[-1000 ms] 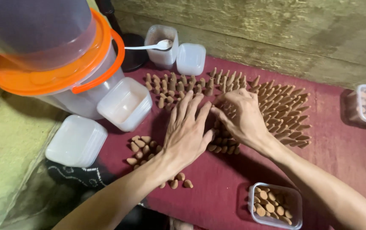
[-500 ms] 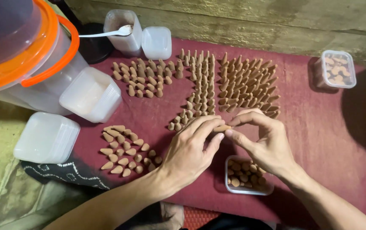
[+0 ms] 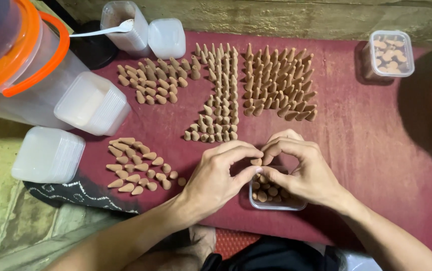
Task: Packaging incense cones into a small plastic container
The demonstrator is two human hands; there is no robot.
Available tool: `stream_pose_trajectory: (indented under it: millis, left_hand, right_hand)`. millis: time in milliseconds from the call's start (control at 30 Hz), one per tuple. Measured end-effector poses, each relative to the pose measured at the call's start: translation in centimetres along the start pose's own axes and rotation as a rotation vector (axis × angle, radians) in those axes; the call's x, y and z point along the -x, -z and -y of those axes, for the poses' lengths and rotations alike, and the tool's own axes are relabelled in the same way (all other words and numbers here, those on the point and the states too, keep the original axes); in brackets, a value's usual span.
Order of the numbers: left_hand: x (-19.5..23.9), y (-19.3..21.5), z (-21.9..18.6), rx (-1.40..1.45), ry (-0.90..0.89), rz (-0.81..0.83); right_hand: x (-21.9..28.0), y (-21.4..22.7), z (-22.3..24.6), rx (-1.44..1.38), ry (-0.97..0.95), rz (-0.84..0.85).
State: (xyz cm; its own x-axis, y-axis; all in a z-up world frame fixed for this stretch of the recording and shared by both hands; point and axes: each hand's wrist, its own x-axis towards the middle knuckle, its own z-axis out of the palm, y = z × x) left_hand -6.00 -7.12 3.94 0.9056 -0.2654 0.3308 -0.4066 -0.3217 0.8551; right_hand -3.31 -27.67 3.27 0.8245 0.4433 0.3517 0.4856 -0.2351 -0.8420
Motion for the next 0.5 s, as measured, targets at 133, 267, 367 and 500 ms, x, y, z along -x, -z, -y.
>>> stream_pose_trajectory:
  millis: [133, 267, 367, 500]
  left_hand:
    - [0.3, -0.3, -0.1, -0.068, -0.064, 0.059]
    - [0.5, -0.3, 0.0, -0.101, -0.062, 0.112]
    - [0.3, -0.1, -0.5, -0.136, -0.111, 0.178]
    - [0.7, -0.3, 0.0, -0.139, -0.106, 0.334]
  right_hand:
    - [0.2, 0.5, -0.3, 0.028, 0.04, 0.079]
    - [0.7, 0.4, -0.9, 0.015, 0.043, 0.1]
    - [1.2, 0.3, -1.2, 0.086, 0.037, 0.213]
    - [2.1, -0.1, -1.8, 0.089, 0.047, 0.248]
